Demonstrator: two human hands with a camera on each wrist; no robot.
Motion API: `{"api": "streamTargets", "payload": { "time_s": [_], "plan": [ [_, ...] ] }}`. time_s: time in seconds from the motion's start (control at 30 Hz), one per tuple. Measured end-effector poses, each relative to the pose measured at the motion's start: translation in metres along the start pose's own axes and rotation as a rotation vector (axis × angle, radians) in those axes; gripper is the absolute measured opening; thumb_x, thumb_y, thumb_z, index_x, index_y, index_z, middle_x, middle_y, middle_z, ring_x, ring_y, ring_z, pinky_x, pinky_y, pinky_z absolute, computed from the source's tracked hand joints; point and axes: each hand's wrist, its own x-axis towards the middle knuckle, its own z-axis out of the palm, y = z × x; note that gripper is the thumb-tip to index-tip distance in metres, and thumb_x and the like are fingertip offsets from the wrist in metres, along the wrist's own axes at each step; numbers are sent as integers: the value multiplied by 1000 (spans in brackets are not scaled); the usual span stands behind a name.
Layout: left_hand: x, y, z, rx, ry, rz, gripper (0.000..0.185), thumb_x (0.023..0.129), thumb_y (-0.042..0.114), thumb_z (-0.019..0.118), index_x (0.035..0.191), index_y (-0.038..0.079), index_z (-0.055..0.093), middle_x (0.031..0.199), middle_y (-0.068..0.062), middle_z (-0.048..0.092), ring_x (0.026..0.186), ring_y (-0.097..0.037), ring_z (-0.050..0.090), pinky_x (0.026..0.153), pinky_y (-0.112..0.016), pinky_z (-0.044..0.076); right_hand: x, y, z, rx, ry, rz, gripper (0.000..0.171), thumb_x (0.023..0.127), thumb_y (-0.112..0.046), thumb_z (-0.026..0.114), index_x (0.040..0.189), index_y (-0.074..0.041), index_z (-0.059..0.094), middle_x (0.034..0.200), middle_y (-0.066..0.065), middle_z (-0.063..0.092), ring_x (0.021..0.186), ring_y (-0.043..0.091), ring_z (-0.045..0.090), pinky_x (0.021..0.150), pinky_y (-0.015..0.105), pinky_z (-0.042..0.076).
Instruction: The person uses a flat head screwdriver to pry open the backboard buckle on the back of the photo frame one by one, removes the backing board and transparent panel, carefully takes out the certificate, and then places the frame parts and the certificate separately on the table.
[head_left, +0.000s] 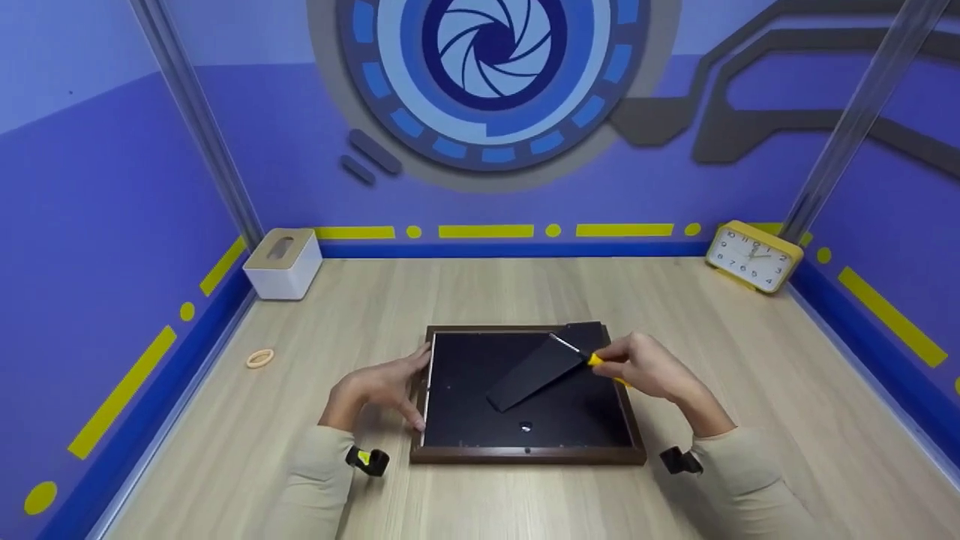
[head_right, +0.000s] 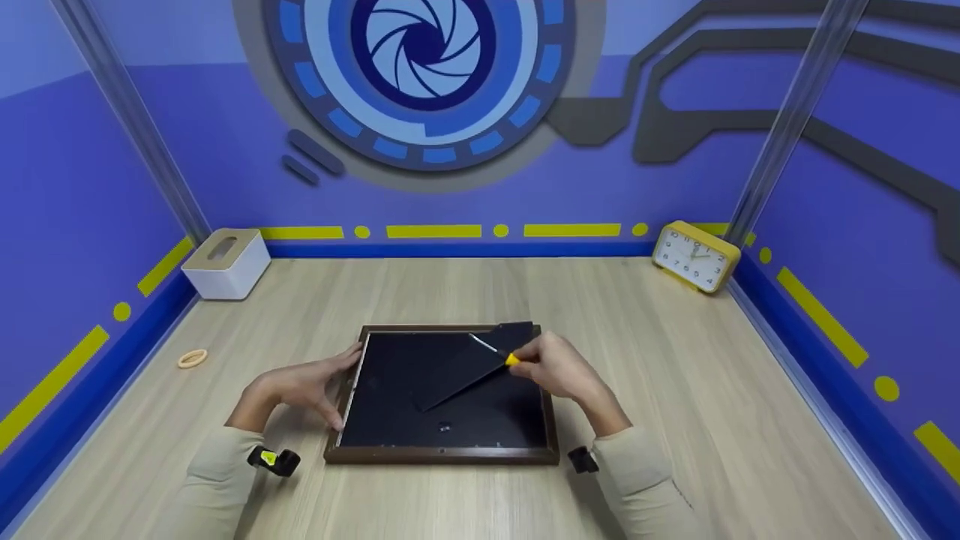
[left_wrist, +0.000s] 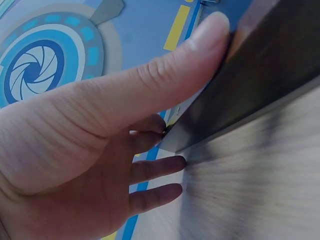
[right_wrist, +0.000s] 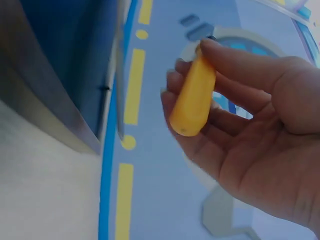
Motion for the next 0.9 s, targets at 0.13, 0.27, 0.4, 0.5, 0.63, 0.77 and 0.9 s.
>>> {"api": "streamTargets", "payload": {
  "time_s": [0.13, 0.27, 0.4, 0.5, 0.63, 0.77, 0.9],
  "plan": [
    [0, 1, -2, 6, 5, -7, 129, 66, 25, 95, 156, -8, 8, 164, -25, -1, 149, -39, 10, 119, -47, 15, 12, -5, 17, -2, 33, -46, 17, 90, -7, 74, 104, 2, 78, 91, 8, 74, 70, 19, 64, 58, 24, 50],
    [-3, 1, -1, 30, 12, -42, 129, 65, 26, 96, 157, -7, 11, 165, -23, 0, 149, -40, 11, 118, -50, 18, 26, -14, 36, -17, 15, -119, 12, 89, -7, 76, 98, -1, 79, 88, 5, 75, 68, 12, 62, 58, 22, 49],
    [-3, 2, 1, 36, 8, -60, 127, 66, 28, 95, 157, -5, 13, 163, -27, -2, 148, -43, 9, 118, -53, 18, 38, -26, 54, -97, -16, -230, 9, 87, -4, 76, 95, -1, 80, 86, 5, 75, 67, 6, 61, 59, 22, 51],
    [-1, 2, 2, 13, 9, -57, 126, 67, 26, 95, 157, -6, 14, 161, -32, 6, 148, -43, 12, 118, -51, 19, 46, -37, 65, -142, -60, -295, 9, 88, -3, 75, 94, 0, 80, 86, 5, 75, 67, 3, 60, 58, 20, 51],
    [0, 2, 1, -28, 10, -60, 124, 66, 21, 95, 157, -7, 15, 159, -28, 21, 147, -36, 21, 118, -46, 22, 56, -52, 82, -153, -138, -340, 8, 89, -5, 74, 93, -2, 80, 81, 2, 73, 59, 0, 53, 52, 17, 45],
    [0, 2, 0, -25, 9, -70, 124, 66, 20, 95, 157, -6, 15, 160, -24, 24, 147, -33, 24, 118, -44, 23, 64, -65, 102, -160, -191, -343, 8, 90, -5, 74, 93, -1, 80, 81, 3, 73, 59, -1, 51, 53, 15, 44],
    [0, 2, 1, -19, 13, -79, 123, 66, 22, 95, 157, -5, 16, 160, -23, 24, 146, -34, 25, 117, -45, 24, 72, -72, 119, -174, -220, -328, 10, 90, -6, 73, 95, 0, 80, 84, 6, 75, 60, -1, 54, 54, 14, 47]
  ]
}}
